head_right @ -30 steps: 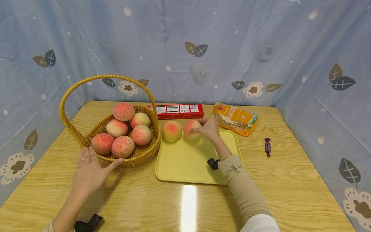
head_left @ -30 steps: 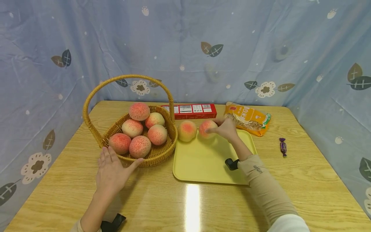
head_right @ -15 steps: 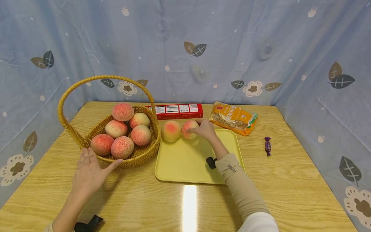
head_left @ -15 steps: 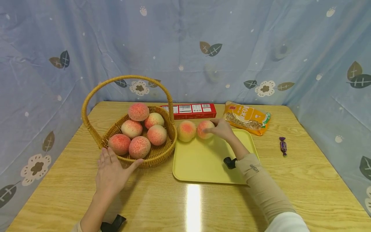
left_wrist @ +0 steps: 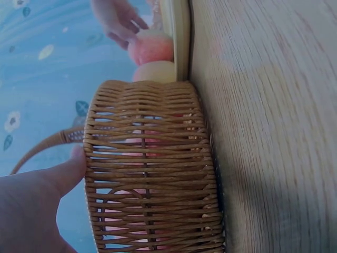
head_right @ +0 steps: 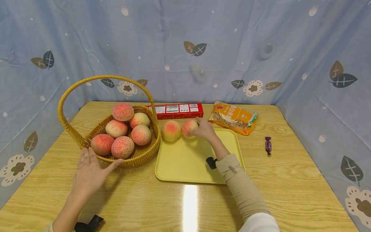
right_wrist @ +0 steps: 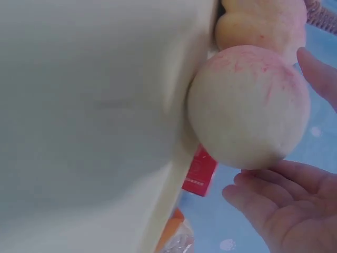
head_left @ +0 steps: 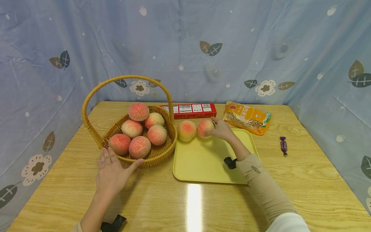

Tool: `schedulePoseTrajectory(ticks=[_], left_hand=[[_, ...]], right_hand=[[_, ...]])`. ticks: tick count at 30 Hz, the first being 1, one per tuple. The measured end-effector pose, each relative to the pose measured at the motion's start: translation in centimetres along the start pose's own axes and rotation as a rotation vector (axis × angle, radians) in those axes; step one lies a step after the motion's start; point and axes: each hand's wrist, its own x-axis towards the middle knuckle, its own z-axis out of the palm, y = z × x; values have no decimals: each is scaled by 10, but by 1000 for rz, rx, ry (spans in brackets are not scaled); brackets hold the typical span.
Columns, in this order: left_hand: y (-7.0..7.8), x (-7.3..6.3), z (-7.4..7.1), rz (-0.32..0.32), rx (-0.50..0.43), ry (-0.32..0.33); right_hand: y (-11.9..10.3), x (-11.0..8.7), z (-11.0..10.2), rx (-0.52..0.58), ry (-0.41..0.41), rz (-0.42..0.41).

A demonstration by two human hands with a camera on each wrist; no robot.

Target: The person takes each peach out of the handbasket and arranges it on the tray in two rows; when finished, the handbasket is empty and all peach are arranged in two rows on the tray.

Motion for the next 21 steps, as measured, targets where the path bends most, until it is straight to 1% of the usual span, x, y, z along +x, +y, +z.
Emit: schedulePoseTrajectory(ticks=[4,7,10,11,14,17,19,21], left_hand=[[0,0,0,1,0,3],[0,0,0,1,-1,0],[0,0,0,1,-2,-2],[0,0,0,2,-2,-2],[1,0,0,7,-1,-1],[1,0,0,10,-7,-5],[1,0,0,12,-12,-3],[1,-1,0,13,-17,0]], right_hand=[[-11,-4,0,-12,43,-31],[-24,-11,2,-38,80,-92],[-39,-19,7,17,108,-177],[-44,-22,9,58,110,-210],[-54,-25,18,236,101,-310],[-61,-23,31,360,59,-405],[-67,-19,40,383,13,-435],[-73,-15,48,363,-40,-449]])
